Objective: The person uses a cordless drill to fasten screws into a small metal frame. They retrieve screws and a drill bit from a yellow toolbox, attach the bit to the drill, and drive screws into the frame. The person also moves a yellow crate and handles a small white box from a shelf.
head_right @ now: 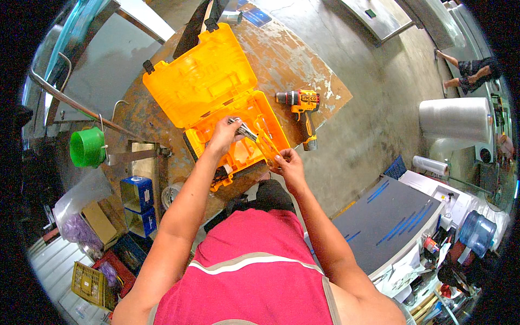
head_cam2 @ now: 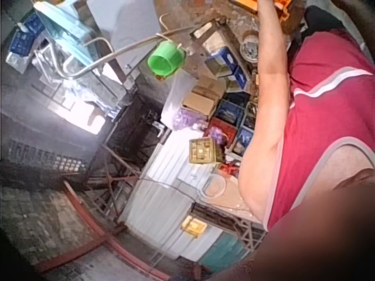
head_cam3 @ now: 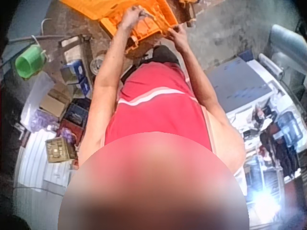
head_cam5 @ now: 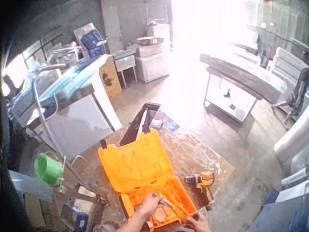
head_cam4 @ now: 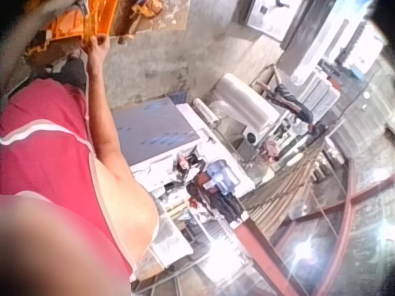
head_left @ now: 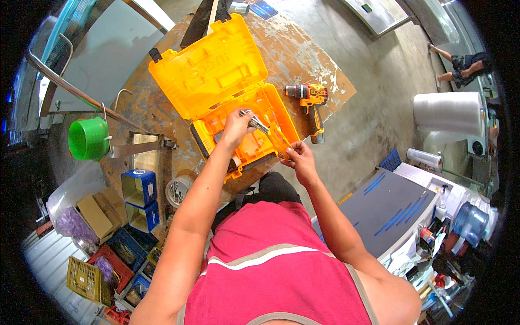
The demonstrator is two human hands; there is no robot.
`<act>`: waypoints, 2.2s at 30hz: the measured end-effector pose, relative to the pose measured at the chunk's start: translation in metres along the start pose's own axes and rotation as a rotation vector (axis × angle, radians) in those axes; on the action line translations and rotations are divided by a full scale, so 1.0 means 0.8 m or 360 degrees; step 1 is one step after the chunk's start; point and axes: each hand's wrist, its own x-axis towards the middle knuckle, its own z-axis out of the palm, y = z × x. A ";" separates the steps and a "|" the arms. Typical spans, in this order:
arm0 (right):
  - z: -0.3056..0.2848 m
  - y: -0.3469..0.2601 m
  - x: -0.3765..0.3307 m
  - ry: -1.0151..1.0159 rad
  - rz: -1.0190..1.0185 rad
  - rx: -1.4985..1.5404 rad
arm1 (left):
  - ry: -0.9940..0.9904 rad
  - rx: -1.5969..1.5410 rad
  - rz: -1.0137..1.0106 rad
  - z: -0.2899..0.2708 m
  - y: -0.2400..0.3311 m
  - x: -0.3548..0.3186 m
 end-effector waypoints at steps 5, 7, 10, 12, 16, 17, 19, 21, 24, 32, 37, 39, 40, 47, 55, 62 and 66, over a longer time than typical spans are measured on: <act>0.005 -0.018 -0.012 -0.0219 0.0075 -0.0150 | -0.0251 -0.0050 0.0026 0.000 0.012 -0.016; 0.005 -0.024 -0.012 -0.0377 0.0114 -0.0156 | -0.0339 -0.0049 0.0093 0.005 0.016 -0.031; 0.009 -0.029 -0.008 -0.0523 0.0030 -0.0334 | -0.0453 -0.0007 0.0207 0.010 0.020 -0.054; 0.011 -0.032 -0.006 -0.0567 0.0007 -0.0327 | -0.0425 -0.0014 0.0168 0.007 0.025 -0.064; 0.018 -0.034 -0.004 -0.0707 -0.0061 -0.0224 | -0.0416 -0.0047 0.0122 -0.003 0.032 -0.069; 0.020 -0.034 -0.003 -0.0689 -0.0038 -0.0206 | -0.0416 -0.0079 0.0089 -0.005 0.032 -0.069; 0.023 -0.034 -0.002 -0.0713 -0.0075 -0.0179 | -0.0419 -0.0144 0.0024 -0.009 0.034 -0.069; 0.027 -0.033 -0.001 -0.0669 -0.0111 -0.0213 | -0.0418 -0.0144 0.0054 -0.010 0.035 -0.071; 0.030 -0.034 -0.001 -0.0670 -0.0139 -0.0255 | -0.0441 -0.0105 0.0085 -0.011 0.040 -0.078; 0.024 -0.045 0.009 -0.0796 0.0109 -0.0156 | -0.0627 -0.0109 0.0062 -0.026 0.052 -0.086; 0.030 -0.049 0.012 -0.0778 -0.0054 -0.0244 | -0.0360 -0.0023 0.0250 0.002 0.029 -0.080; 0.032 -0.049 0.007 -0.0803 -0.0062 -0.0200 | -0.0072 0.0345 0.0490 0.025 0.009 -0.087; 0.032 -0.049 0.004 -0.0749 0.0039 -0.0254 | 0.0075 0.0462 0.0749 0.035 -0.005 -0.096; 0.019 -0.038 -0.024 -0.0721 0.0173 -0.0332 | 0.0263 0.0644 0.0948 0.030 -0.036 -0.121; 0.036 -0.042 -0.038 -0.0766 0.0125 -0.0583 | 0.0258 0.0581 0.0929 0.023 -0.043 -0.165; 0.041 -0.023 -0.056 -0.0777 0.0105 -0.0736 | -0.0094 0.0309 0.0537 -0.014 -0.069 -0.175; 0.061 -0.015 -0.061 -0.0785 0.0061 -0.0898 | 0.0059 0.0249 0.0531 -0.021 -0.087 -0.183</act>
